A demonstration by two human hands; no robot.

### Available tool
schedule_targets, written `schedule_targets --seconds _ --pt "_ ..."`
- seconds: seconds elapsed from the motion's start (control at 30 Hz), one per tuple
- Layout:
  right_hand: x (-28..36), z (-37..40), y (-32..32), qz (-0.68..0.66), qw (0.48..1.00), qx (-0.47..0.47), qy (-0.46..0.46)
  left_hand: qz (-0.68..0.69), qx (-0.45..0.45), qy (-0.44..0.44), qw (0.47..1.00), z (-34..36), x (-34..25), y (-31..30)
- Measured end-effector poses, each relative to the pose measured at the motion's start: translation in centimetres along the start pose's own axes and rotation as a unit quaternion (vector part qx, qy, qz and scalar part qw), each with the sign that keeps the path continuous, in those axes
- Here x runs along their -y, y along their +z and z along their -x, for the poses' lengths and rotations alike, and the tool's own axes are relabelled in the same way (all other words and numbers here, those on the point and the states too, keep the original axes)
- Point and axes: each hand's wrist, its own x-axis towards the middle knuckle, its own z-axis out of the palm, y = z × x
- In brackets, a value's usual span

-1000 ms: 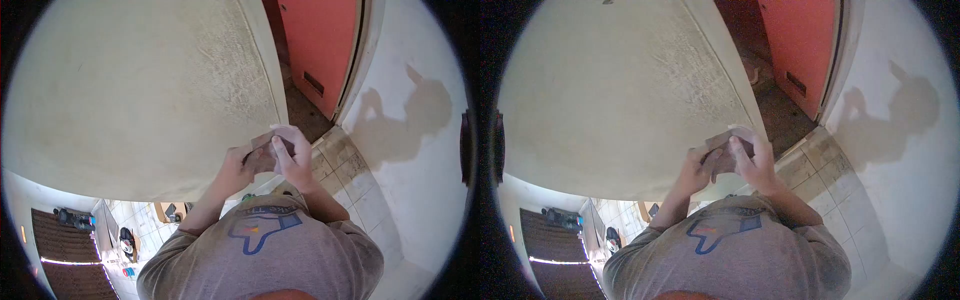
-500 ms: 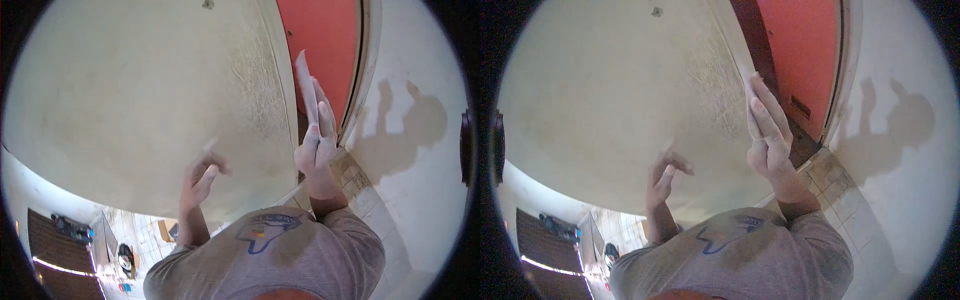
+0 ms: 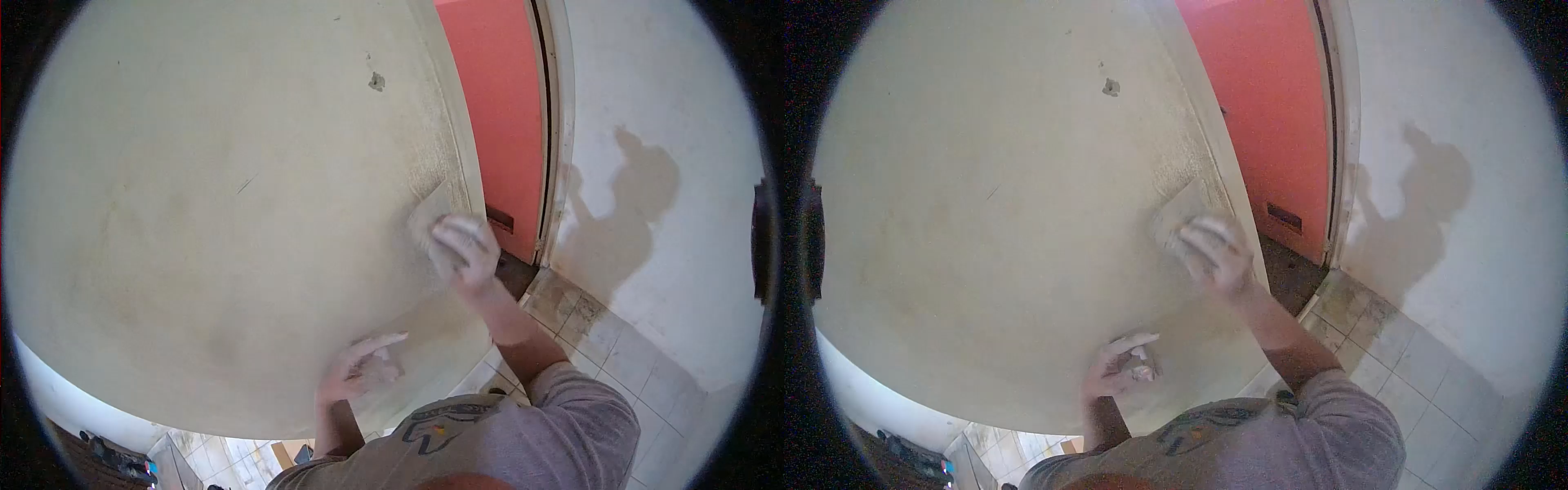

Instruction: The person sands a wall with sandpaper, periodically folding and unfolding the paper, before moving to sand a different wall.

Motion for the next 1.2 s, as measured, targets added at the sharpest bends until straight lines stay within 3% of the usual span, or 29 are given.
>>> schedule_targets --seconds 0.1,0.2,0.27,0.33,0.4,0.5,0.6,0.67,0.73,0.8,0.9,1.0,1.2 --pt "0.5 -5.5 0.5 0.02 0.996 -0.065 0.062 0.013 0.012 -0.007 1.0 -0.3 -0.2 -0.2" --pt "-1.3 -7.3 1.7 -0.015 0.988 0.022 0.151 -0.01 0.02 -0.005 1.0 -1.0 -0.5 0.0" --pt "-0.2 -6.5 2.2 -0.068 0.956 0.034 0.282 -0.038 0.021 0.002 0.999 -1.2 -1.2 0.1" --pt "1.6 -5.2 2.3 -0.205 0.867 0.006 0.454 -0.07 0.023 0.022 0.997 -1.3 -1.3 0.1" --pt "3.8 -3.5 2.5 -0.408 0.665 -0.06 0.623 -0.106 0.022 0.059 0.992 -1.3 -1.1 0.0" --pt "4.6 0.5 1.6 -0.398 0.635 -0.135 0.648 0.054 0.04 0.049 0.997 -0.4 -0.2 -0.2" --pt "2.7 1.0 -1.3 -0.36 0.717 -0.207 0.56 0.076 0.005 0.027 0.997 0.4 -0.1 0.3" --pt "0.8 -1.8 -2.4 -0.205 0.814 -0.246 0.485 0.064 0.009 0.026 0.998 0.3 0.0 0.2" --pt "-0.7 -5.8 -1.7 -0.076 0.853 -0.278 0.435 0.044 0.012 0.023 0.999 0.0 0.0 0.3" --pt "-1.3 -8.3 -0.9 -0.169 0.882 -0.093 0.429 0.009 0.015 0.02 1.0 0.1 0.1 0.2" --pt "-1.8 -9.7 0.9 -0.32 0.838 -0.006 0.441 0.006 0.025 0.04 0.999 -0.3 -0.6 0.1" --pt "-2.1 -9.1 0.6 -0.373 0.813 0.018 0.446 0.026 0.044 0.021 0.998 -0.2 0.2 -0.1" --pt "1.8 -4.0 1.3 -0.329 0.755 -0.025 0.567 0.027 0.037 0.006 0.999 -0.3 0.3 0.2"
